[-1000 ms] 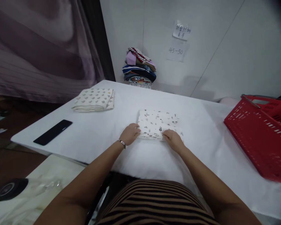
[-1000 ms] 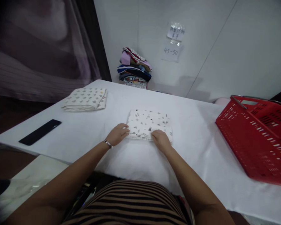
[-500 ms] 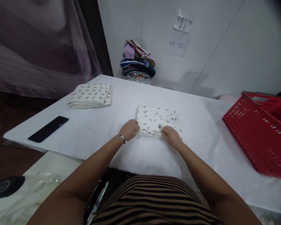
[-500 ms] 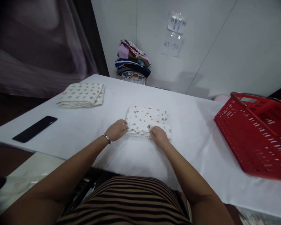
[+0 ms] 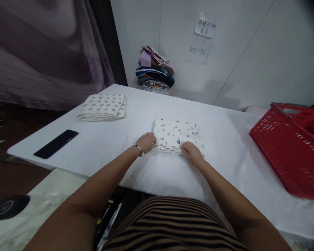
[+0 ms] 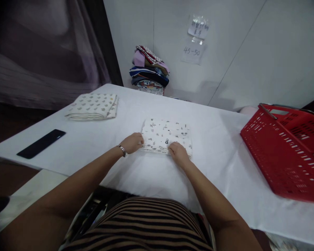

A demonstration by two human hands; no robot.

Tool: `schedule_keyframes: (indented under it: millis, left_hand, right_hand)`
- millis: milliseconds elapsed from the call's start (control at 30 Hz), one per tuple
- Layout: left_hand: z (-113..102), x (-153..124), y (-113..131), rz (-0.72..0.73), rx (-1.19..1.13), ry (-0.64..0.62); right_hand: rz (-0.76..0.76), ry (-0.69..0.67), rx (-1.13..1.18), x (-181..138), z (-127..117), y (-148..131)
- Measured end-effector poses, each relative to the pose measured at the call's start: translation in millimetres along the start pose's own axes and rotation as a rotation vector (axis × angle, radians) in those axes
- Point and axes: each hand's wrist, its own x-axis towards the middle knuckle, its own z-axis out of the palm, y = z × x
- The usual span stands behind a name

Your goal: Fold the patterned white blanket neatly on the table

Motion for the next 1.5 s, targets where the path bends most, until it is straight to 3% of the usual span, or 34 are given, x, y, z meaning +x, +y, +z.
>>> schedule_keyframes:
  millis: [200,600,867,1167,1500]
  left_hand:
    - [-2,-11,0,0.085,-0.021,0.058]
    - [-9,-9,5,0.197,0.227,-0.025]
    - [-4,-24,5,0.333,0.337,0.191]
    - [18,-36,-6,0.322,0.323,0.265]
    - [29,-44,-16,0.291,0.149,0.356]
  right_hand:
    - [0.008,0.017,0.018,-1,0,-2]
    - [-0.012,-0.004,0.073,-2,-2,1]
    - [-0.007,0.048,0.062,-4,2,3]
    - [-0.059,0.033,0.013,-6,2,2]
    - [-0.105,0.14,-0.021,-14,10,6]
